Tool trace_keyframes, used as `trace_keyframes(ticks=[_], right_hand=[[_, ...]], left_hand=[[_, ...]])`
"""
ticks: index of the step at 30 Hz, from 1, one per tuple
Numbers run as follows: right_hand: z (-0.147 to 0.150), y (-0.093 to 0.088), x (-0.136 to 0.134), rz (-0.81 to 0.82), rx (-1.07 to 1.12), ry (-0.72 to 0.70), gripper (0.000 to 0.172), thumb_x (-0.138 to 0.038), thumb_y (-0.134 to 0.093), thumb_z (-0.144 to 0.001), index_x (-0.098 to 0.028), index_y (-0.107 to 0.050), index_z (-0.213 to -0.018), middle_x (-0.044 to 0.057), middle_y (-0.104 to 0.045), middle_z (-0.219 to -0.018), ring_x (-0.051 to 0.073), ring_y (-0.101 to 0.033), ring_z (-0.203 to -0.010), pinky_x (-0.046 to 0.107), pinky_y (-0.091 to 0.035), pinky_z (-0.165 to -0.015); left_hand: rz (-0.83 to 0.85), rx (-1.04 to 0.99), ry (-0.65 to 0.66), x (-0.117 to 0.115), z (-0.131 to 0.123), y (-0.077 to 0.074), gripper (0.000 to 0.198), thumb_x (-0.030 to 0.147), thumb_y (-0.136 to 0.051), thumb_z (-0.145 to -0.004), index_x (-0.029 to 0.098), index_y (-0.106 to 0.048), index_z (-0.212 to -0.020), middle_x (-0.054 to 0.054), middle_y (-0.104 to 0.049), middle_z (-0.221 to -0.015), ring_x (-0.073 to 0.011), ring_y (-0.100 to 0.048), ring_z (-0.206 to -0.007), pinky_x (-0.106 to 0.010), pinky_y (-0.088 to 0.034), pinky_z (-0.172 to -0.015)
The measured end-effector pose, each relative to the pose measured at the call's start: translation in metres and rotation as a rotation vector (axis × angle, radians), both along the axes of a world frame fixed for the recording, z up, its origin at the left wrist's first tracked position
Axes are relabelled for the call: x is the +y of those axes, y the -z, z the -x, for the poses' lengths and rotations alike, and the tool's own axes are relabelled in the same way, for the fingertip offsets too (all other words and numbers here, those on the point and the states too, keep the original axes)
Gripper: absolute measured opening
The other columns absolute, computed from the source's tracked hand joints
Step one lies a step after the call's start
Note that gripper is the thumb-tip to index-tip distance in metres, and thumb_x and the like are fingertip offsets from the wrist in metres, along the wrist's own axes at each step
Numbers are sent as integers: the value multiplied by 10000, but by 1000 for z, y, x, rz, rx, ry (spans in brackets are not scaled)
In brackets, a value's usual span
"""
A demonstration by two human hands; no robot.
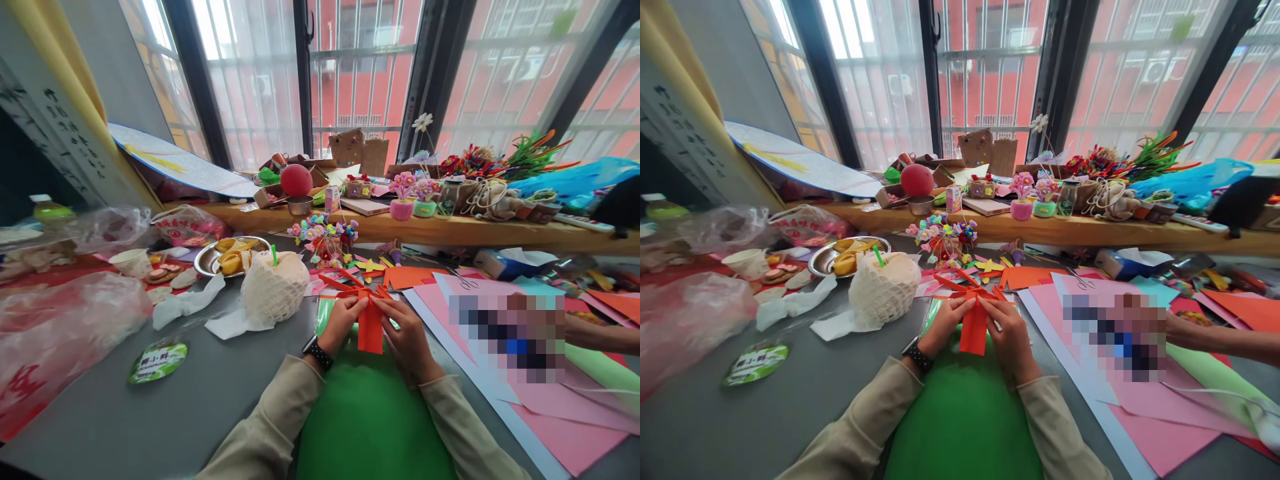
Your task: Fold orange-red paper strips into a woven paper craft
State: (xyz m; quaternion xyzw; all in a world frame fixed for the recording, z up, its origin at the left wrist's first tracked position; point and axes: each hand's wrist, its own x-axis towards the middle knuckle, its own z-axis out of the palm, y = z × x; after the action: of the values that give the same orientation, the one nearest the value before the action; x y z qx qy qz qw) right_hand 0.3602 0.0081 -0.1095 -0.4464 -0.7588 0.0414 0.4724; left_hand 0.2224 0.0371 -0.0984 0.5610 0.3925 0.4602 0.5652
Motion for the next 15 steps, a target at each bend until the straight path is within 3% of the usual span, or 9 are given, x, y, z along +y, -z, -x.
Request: trace_keyframes(ticks=[9, 15], right_hand=[[0, -3, -1, 55, 35, -17, 345, -143, -423, -715, -244, -524, -1028, 29, -559, -992, 170, -494, -914, 326, -390, -804], [-4, -11, -1, 273, 336, 0, 222, -299, -461, -718, -183, -609, -836, 50, -615, -850, 177, -547, -789, 275, -450, -638]], left_hand=[[-47, 10, 18, 0, 2, 1, 321, 357, -546, -626, 87, -598, -791, -50, -592, -712, -138, -519, -653, -231, -398, -598], [-113, 108, 95, -3, 1, -3, 304, 365, -519, -647, 93, -612, -748, -42, -595, -687, -127, -511, -622, -210, -379, -557]])
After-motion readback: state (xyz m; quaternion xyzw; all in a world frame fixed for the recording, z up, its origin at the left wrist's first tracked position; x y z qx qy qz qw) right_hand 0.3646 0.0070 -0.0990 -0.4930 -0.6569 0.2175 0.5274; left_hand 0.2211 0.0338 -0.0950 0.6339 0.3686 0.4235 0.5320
